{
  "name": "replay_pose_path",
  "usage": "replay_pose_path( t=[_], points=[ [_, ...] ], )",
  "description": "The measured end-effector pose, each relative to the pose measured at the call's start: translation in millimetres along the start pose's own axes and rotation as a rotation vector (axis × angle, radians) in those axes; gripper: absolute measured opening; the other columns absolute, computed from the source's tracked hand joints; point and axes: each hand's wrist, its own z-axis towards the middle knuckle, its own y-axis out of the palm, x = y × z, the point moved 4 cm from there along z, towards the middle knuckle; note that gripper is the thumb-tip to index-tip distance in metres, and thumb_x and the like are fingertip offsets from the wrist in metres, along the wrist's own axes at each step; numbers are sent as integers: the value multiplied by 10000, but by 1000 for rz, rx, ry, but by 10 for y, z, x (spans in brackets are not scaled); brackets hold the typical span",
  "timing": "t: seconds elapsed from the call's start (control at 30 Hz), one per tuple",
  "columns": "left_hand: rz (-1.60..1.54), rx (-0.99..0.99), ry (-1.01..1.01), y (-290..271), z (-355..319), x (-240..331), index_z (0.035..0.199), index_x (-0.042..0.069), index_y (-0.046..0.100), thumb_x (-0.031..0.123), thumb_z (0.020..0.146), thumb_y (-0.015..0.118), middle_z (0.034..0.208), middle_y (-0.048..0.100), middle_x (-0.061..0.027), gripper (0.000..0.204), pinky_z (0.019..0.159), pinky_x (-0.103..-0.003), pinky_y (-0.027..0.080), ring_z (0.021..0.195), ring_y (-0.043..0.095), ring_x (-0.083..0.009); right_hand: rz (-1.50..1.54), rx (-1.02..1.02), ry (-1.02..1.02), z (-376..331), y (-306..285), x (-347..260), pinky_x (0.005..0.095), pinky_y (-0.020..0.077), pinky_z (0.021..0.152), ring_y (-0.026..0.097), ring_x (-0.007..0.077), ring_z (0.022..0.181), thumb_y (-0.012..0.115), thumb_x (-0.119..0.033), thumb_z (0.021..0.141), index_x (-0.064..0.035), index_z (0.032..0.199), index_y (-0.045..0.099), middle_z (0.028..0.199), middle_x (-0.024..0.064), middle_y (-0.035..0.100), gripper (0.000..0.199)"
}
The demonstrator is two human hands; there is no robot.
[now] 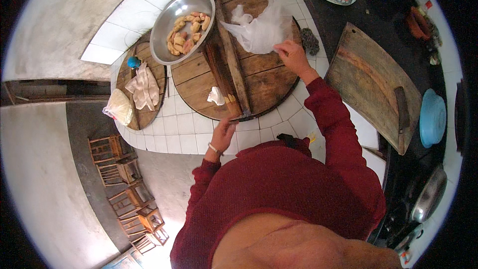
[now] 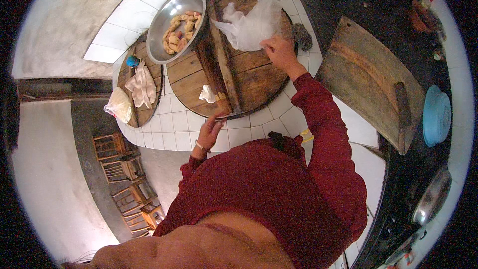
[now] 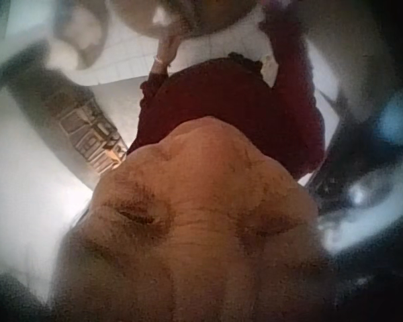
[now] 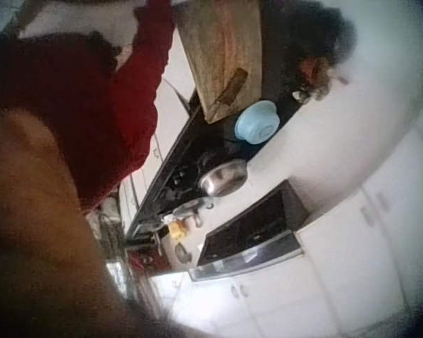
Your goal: The person mixes food in a bowl using a wooden spoon while sitting on a stool.
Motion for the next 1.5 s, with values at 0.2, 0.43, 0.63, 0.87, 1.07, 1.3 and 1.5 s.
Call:
replay_pose_path(
  t=[0.2,0.43,0.63,0.87,1.07,1.3,1.5],
  points=[
    [-120,136,192,-106,1034,490,1252,49,309,-36,755,464,1255,316,-138,528,792,-271,420,1004,470,-247,158,-72,-70,-173,138,-217,345,451,607,549,276,693,544,-80,736,-93,797,609,739,92,552,90],
    [391,-17,451,198,1902,589,1144,125,460,-47,662,516,1271,294,-190,515,788,-342,440,1052,438,-328,283,22,115,205,-25,-147,301,453,594,576,220,653,555,-116,755,-57,849,623,775,103,603,130],
    [528,-110,406,328,1891,483,1088,59,482,-25,708,498,1150,440,-152,390,810,-356,433,1003,473,-324,186,158,81,727,-216,44,220,443,573,563,98,621,547,-65,769,-32,909,610,730,68,611,157],
    [596,-131,464,349,1755,531,1092,53,478,-20,697,482,1157,440,-140,402,797,-344,443,1005,482,-307,306,260,51,927,-308,-182,261,466,615,586,165,703,549,-69,764,-74,953,592,891,75,594,194],
    [573,-100,439,370,1716,654,1121,72,459,-13,680,492,1170,441,-114,450,782,-346,449,1006,481,-307,295,-106,-264,612,-165,-480,284,465,621,594,214,712,535,-34,752,-70,875,595,840,84,602,141],
    [626,-151,437,401,1685,581,1139,68,446,-17,694,469,1191,421,-126,454,813,-344,431,1029,465,-303,147,-553,193,765,448,392,369,448,690,567,317,772,522,-215,738,-21,876,607,799,165,595,252],
    [599,-197,482,388,1663,585,1133,32,438,-29,677,463,1204,405,-137,461,836,-336,417,1039,455,-307,-251,-523,-67,899,844,585,410,428,749,536,359,853,568,-176,677,7,894,569,886,209,569,284]
  ],
)
